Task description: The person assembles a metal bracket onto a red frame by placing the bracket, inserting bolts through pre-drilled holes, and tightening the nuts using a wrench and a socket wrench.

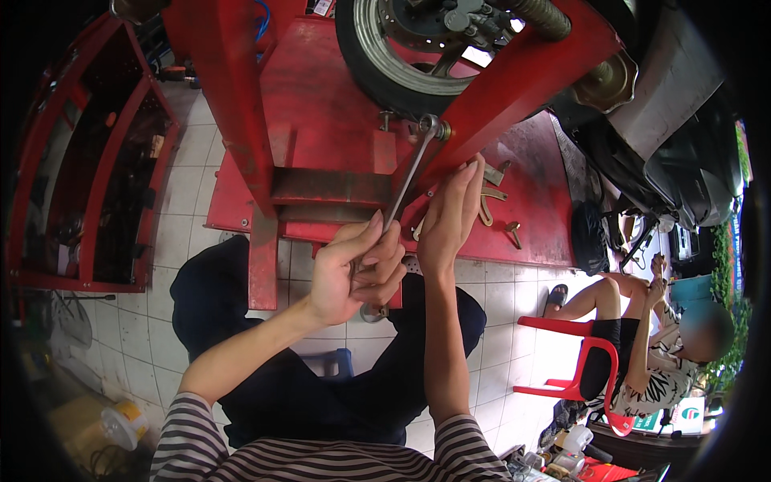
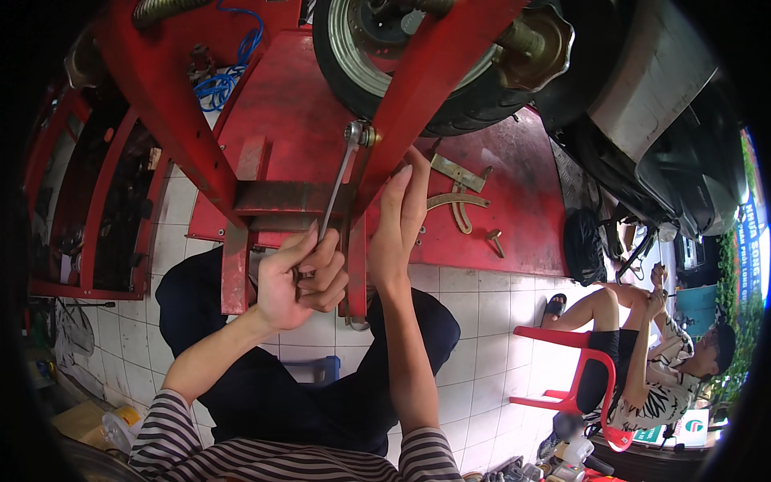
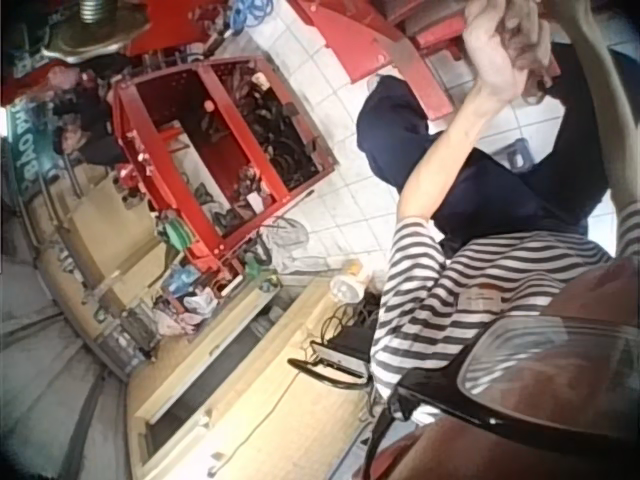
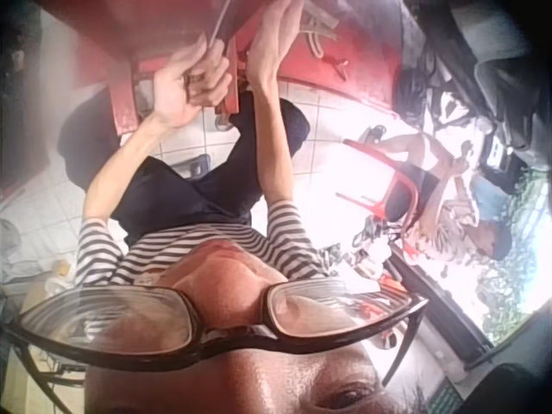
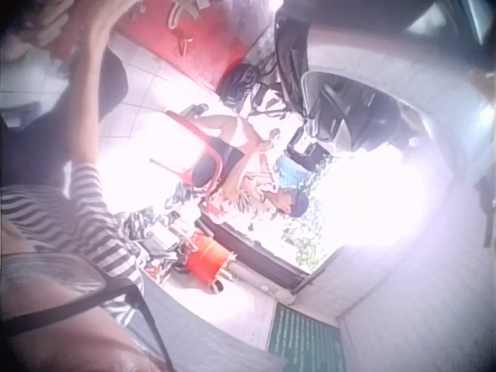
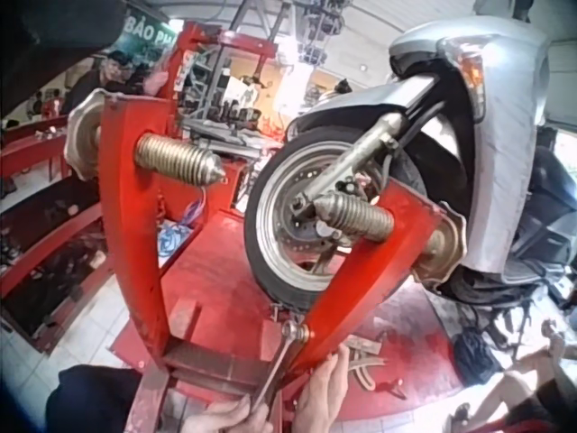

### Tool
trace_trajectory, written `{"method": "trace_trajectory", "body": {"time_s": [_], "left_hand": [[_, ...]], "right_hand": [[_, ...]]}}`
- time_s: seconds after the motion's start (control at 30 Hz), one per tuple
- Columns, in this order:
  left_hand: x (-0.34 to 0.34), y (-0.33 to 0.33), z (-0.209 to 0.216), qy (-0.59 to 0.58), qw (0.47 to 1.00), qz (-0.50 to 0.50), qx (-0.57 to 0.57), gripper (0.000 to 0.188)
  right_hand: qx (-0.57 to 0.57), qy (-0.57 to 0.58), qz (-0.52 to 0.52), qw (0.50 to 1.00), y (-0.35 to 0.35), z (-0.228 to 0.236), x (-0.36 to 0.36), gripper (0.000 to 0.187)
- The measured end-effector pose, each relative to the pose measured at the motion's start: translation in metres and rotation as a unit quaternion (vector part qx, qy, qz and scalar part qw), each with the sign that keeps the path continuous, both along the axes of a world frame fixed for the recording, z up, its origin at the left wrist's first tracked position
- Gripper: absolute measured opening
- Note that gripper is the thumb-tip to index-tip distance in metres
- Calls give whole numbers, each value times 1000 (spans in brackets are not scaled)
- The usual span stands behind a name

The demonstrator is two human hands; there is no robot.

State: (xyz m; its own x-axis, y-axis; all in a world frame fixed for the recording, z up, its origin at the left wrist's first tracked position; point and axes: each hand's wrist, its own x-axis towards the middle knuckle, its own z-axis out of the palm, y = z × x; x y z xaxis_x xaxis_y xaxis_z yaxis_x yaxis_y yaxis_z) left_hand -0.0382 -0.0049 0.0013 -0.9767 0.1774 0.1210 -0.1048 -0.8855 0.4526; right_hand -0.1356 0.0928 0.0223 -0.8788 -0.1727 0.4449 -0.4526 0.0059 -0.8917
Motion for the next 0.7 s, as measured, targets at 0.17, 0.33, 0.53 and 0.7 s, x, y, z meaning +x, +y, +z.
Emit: {"method": "trace_trajectory", "body": {"time_s": [0.17, 0.33, 0.53, 0.7], "left_hand": [[-2, -2, -3, -3, 999, -41, -6, 47], [-2, -9, 1, -7, 995, -96, -39, 48], [-8, -25, 10, -33, 976, -186, -106, 51], [-7, -25, 16, -40, 969, -209, -122, 51]], "right_hand": [[-5, 37, -2, 999, 1, -4, -6, 35], [-16, 27, 12, 999, 1, -7, -8, 36], [-68, 64, 24, 995, -6, -15, -14, 36], [-63, 53, 33, 996, -5, -10, -11, 37]]}}
